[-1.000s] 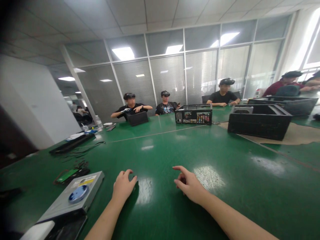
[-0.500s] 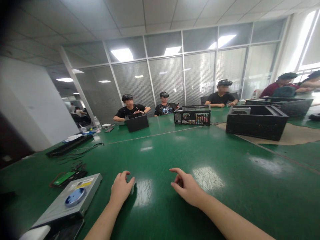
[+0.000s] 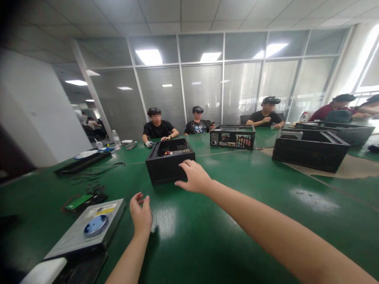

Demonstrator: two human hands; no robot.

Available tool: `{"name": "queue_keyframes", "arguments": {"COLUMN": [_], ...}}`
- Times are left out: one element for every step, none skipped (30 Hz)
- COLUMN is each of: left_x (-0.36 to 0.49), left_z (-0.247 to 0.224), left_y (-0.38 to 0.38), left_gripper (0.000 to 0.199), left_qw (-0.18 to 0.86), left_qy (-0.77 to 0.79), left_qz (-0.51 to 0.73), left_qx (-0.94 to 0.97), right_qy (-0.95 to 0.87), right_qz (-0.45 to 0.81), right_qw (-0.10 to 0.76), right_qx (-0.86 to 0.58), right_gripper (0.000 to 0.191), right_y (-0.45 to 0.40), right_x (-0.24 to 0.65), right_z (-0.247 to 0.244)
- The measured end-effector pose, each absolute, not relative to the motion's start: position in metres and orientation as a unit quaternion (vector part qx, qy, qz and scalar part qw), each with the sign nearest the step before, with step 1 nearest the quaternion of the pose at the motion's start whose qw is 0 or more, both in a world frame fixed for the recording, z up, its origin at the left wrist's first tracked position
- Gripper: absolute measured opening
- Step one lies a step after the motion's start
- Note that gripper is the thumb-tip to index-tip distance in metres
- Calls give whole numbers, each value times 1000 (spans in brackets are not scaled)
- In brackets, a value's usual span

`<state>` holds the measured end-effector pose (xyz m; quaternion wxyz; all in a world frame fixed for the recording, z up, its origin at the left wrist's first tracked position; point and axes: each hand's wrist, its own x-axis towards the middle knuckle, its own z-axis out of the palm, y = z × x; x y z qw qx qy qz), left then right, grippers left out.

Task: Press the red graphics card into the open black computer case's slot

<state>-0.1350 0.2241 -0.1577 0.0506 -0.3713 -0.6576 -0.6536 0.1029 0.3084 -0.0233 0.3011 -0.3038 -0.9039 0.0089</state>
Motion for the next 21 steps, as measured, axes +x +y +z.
{"name": "queue_keyframes", "arguments": {"left_x": [-132, -130, -127, -125, -124, -122, -121, -121, -120, -119, -119, -118, -118, -118, -120, -122, -126, -131, -136, -142, -147], "left_z": [-158, -158, -158, -158, -158, -158, -158, -159, -159, -158, -157, -155, -153, -150, -147, -143, -140, -138, -136, -136, -136], "left_y": [223, 222, 221, 220, 219, 218, 218, 217, 216, 215, 214, 212, 210, 208, 207, 205, 205, 205, 206, 208, 210], "left_gripper": [36, 36, 35, 35, 34, 33, 32, 32, 31, 31, 32, 32, 32, 32, 32, 32, 32, 32, 33, 34, 35], "left_qw": [52, 56, 61, 64, 65, 65, 62, 59, 54, 49, 42, 35, 29, 26, 26, 31, 38, 44, 49, 46, 34], "left_qy": [-649, -643, -640, -638, -639, -639, -639, -639, -639, -640, -642, -644, -645, -645, -643, -638, -630, -623, -614, -611, -614], "left_qz": [-650, -645, -639, -633, -628, -624, -621, -619, -619, -619, -620, -623, -628, -637, -649, -665, -683, -701, -718, -730, -736], "left_qx": [-392, -409, -423, -433, -440, -446, -450, -453, -453, -452, -449, -443, -434, -421, -406, -387, -367, -346, -324, -304, -283], "right_qy": [-909, -913, -913, -912, -911, -909, -906, -904, -902, -901, -901, -902, -904, -905, -906, -906, -906, -908, -910, -914, -918], "right_qz": [-8, -18, -20, -19, -14, -7, 2, 13, 25, 35, 42, 46, 47, 44, 41, 37, 34, 31, 29, 28, 28], "right_qw": [252, 199, 174, 151, 135, 122, 103, 81, 58, 38, 23, 13, 7, 5, 4, 3, 2, 0, -1, -1, 3], "right_qx": [-331, -356, -369, -380, -390, -399, -410, -420, -427, -430, -430, -428, -425, -423, -421, -421, -421, -419, -414, -405, -396], "right_gripper": [78, 83, 91, 100, 110, 119, 125, 128, 127, 126, 123, 121, 120, 120, 120, 121, 121, 121, 121, 120, 120], "right_y": [332, 356, 379, 401, 420, 437, 451, 463, 471, 477, 480, 479, 477, 471, 463, 453, 441, 426, 410, 391, 369], "right_x": [81, 60, 41, 25, 12, 3, -4, -8, -10, -10, -9, -5, 0, 7, 17, 28, 42, 58, 75, 95, 116], "right_z": [-12, -1, 7, 14, 20, 23, 25, 25, 25, 23, 21, 19, 18, 17, 16, 16, 17, 18, 18, 18, 17]}}
